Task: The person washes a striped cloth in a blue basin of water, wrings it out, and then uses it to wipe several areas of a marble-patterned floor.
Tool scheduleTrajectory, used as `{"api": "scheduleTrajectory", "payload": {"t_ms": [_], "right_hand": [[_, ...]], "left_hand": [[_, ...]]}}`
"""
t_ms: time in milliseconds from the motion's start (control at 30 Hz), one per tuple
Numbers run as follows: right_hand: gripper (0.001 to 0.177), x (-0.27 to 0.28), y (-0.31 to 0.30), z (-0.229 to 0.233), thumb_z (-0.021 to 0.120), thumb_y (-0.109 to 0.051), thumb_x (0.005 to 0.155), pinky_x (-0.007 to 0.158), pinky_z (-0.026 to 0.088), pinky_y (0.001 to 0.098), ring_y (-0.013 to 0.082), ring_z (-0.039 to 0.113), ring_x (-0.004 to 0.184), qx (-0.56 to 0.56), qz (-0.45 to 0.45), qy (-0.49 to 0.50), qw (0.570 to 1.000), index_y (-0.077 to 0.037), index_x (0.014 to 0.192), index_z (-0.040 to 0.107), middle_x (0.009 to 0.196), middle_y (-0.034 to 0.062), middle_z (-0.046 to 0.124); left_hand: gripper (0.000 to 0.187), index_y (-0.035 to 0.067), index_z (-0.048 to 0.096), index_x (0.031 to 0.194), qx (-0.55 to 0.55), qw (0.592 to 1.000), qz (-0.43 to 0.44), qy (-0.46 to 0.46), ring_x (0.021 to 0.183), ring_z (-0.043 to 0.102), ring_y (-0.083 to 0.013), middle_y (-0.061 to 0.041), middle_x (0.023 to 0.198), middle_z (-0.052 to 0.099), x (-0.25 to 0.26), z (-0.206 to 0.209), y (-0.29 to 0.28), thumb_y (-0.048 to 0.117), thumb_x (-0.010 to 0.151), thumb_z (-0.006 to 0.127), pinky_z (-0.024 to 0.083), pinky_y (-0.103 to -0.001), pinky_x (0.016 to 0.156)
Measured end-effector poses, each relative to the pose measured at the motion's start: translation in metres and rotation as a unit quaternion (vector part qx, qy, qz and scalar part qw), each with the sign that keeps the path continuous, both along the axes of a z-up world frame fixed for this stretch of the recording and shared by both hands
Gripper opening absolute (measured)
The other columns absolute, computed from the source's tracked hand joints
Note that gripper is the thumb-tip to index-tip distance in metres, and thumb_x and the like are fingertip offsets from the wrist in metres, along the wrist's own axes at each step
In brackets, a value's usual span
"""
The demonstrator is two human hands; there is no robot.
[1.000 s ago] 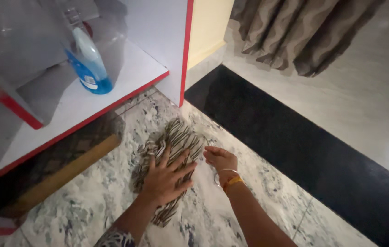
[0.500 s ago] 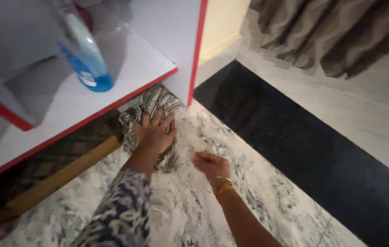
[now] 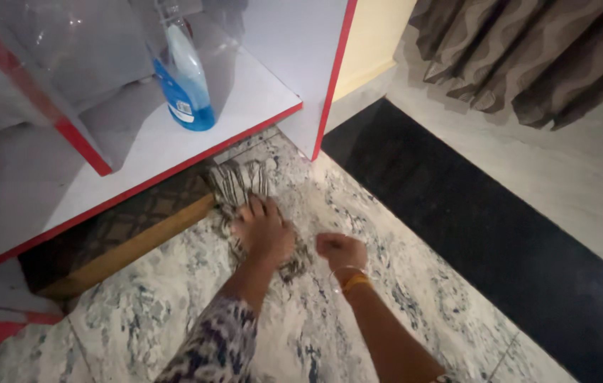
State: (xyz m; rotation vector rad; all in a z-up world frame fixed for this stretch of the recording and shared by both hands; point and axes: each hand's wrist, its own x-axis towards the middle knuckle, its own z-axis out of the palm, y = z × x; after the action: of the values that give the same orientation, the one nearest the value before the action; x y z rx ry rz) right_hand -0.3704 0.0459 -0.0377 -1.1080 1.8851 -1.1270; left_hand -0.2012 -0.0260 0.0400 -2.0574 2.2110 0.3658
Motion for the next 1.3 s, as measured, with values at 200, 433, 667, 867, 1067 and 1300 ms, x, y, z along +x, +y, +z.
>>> {"api": "scheduleTrajectory", "payload": {"t_ms": [200,433,667,867,1067,1300], "right_hand": [[0.018,0.018,0.028,0.033,0.075,-0.012,0.085,0.072,0.056,0.0238,0.0079,0.074,0.075,0.059,-0.047,-0.019,0.997,-0.011,0.101,0.083,0.084,0.0032,0.081],[0.018,-0.035,0.073,0.016,0.079,-0.014,0.081,0.073,0.058,0.0243,0.0116,0.073,0.075,-0.028,-0.153,-0.027,0.987,-0.010,0.098,0.084,0.083,0.0049,0.081],[0.021,-0.126,0.146,0.030,0.079,-0.019,0.082,0.072,0.055,0.0262,0.0105,0.071,0.073,0.003,-0.355,0.039,0.934,-0.013,0.101,0.085,0.081,0.0026,0.079],[0.025,-0.129,0.165,0.037,0.082,-0.025,0.081,0.076,0.054,0.0247,0.0084,0.069,0.076,0.041,-0.430,0.039,0.901,-0.016,0.105,0.083,0.084,0.0023,0.079],[0.030,-0.151,0.170,0.032,0.078,-0.014,0.084,0.075,0.056,0.0243,0.0094,0.070,0.079,-0.019,-0.350,-0.115,0.929,-0.002,0.112,0.079,0.092,0.0041,0.079],[0.028,-0.162,0.175,0.010,0.076,-0.010,0.088,0.072,0.056,0.0254,0.0126,0.068,0.077,-0.023,-0.324,-0.156,0.933,0.003,0.113,0.077,0.092,0.0071,0.076]], "left_hand": [[0.072,0.025,0.022,0.162,-0.047,0.991,-0.127,0.009,0.141,0.029,-0.0413,-0.014,0.170,0.014,0.030,0.010,0.077,0.048,0.097,0.044,0.030,-0.063,0.109],[0.086,0.033,0.011,0.163,-0.056,0.997,-0.041,0.023,0.151,0.004,-0.0512,-0.010,0.171,-0.005,0.029,0.021,0.074,0.064,0.090,0.045,0.022,-0.074,0.104],[0.061,0.031,0.038,0.155,-0.185,0.969,-0.132,0.098,0.146,0.024,-0.0428,-0.005,0.167,0.024,-0.005,-0.019,0.054,0.044,0.095,0.048,0.030,-0.072,0.106],[0.054,0.023,0.052,0.148,-0.191,0.908,-0.309,0.209,0.143,0.039,-0.0335,-0.008,0.152,0.049,-0.100,-0.012,0.107,0.038,0.096,0.053,0.032,-0.056,0.115],[0.053,0.026,0.049,0.149,-0.057,0.857,-0.444,0.256,0.145,0.033,-0.0387,-0.002,0.162,0.036,-0.144,0.003,0.125,0.033,0.096,0.045,0.024,-0.058,0.116],[0.055,0.029,0.043,0.154,-0.126,0.903,-0.356,0.205,0.147,0.027,-0.0390,0.004,0.168,0.020,-0.161,-0.010,0.105,0.043,0.101,0.034,0.020,-0.068,0.114]]}}
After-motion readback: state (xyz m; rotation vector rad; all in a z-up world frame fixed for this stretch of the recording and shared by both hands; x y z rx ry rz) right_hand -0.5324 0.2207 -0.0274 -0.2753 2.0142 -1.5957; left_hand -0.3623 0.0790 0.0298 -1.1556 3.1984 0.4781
